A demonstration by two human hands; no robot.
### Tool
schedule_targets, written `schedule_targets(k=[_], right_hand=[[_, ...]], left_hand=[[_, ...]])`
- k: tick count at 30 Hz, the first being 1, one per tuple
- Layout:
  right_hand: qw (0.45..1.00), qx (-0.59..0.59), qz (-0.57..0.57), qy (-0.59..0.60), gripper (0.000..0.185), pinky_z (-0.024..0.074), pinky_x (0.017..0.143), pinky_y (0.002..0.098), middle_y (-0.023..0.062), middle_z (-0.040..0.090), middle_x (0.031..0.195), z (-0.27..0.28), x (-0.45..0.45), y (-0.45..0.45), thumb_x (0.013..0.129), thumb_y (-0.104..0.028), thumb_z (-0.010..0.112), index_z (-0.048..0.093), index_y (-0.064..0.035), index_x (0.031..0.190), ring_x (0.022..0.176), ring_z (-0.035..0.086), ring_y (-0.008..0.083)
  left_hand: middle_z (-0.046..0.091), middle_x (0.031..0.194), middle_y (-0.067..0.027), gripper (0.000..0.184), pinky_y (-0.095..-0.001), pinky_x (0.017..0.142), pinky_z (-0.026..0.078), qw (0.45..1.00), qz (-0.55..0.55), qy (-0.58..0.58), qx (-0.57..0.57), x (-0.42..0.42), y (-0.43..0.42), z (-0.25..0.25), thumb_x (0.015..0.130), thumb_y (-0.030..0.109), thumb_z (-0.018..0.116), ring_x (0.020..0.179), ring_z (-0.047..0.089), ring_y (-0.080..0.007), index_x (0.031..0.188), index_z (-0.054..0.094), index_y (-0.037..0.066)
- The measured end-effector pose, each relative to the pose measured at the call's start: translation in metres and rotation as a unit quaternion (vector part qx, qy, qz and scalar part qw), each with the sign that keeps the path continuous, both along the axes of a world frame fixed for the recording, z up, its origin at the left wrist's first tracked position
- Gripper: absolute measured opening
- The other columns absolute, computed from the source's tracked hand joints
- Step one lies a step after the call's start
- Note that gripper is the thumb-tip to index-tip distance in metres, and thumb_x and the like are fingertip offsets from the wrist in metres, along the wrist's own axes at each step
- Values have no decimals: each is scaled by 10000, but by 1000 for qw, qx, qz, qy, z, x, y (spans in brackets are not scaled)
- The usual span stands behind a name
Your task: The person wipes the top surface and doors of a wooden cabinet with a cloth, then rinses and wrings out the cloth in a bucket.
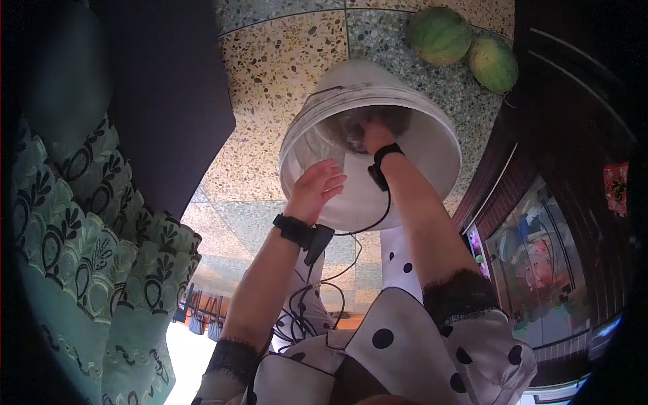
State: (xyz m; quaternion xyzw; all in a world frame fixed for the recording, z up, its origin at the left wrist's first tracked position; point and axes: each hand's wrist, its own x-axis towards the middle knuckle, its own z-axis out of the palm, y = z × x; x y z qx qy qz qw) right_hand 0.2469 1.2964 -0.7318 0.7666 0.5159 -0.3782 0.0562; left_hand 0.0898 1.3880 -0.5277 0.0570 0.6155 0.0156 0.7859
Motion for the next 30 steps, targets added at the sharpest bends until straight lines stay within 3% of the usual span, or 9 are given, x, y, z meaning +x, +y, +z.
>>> schedule_targets(k=[3,5,9,11,16,19,22,25,30], right_hand=[[985,-120,-123,28,337,507,868,399,162,662,1052,-41,21,-10,834,-146,552,632,-115,1160,958,641,310],[946,-147,-241,158,367,477,935,395,158,624,1175,7,17,9,789,-96,513,658,-123,1124,1079,591,322],[794,-33,-411,446,356,485,865,370,146,638,920,125,11,12,674,95,455,676,-71,900,957,595,307],[845,65,-292,444,381,458,865,338,111,577,886,191,24,12,661,130,425,654,-76,886,914,576,291],[812,51,-342,470,228,428,804,263,58,541,899,271,27,11,755,56,512,581,-53,943,882,537,178],[786,25,-413,459,124,412,663,211,5,504,852,243,16,9,884,-84,596,526,-69,985,776,468,50],[914,156,-282,249,204,453,664,355,146,581,837,207,1,17,903,-189,609,505,-34,984,744,581,283],[940,146,-243,190,202,451,699,451,219,585,896,187,-8,23,922,-205,569,510,-23,986,819,570,425],[966,-6,-206,157,352,475,744,505,273,614,867,167,2,37,946,-360,485,558,-16,934,879,598,434]], left_hand=[[476,1293,-140,448,-394,970,448,1000,11,19,-1,-3,-1,-2,976,255,495,1150,518,-259,1363,393,53],[403,1369,-152,519,-416,977,445,1000,18,16,-14,4,-5,-1,962,287,522,1204,473,-288,1402,345,77],[162,1494,-164,691,-575,938,416,991,86,55,-87,14,-6,-26,922,349,582,1247,340,-423,1474,178,254],[137,1499,-167,776,-588,886,446,980,95,90,-147,16,-3,-42,891,394,615,1232,339,-435,1484,137,243],[604,1073,-118,449,-512,729,550,999,34,-14,-12,23,-2,-50,915,295,600,945,632,-262,1271,381,132],[625,1014,-106,346,-426,812,546,1000,-22,1,-14,32,10,-33,970,323,506,926,635,-249,1152,533,30],[639,995,-100,349,-414,783,546,998,10,57,-40,47,7,-23,985,348,467,890,642,-235,1129,564,45],[639,1017,-88,388,-410,777,539,998,39,51,-28,48,3,-24,990,378,445,887,640,-230,1159,553,45],[627,1068,-84,426,-412,843,512,992,112,-13,-60,43,-12,-30,994,406,422,942,624,-224,1185,542,45]])
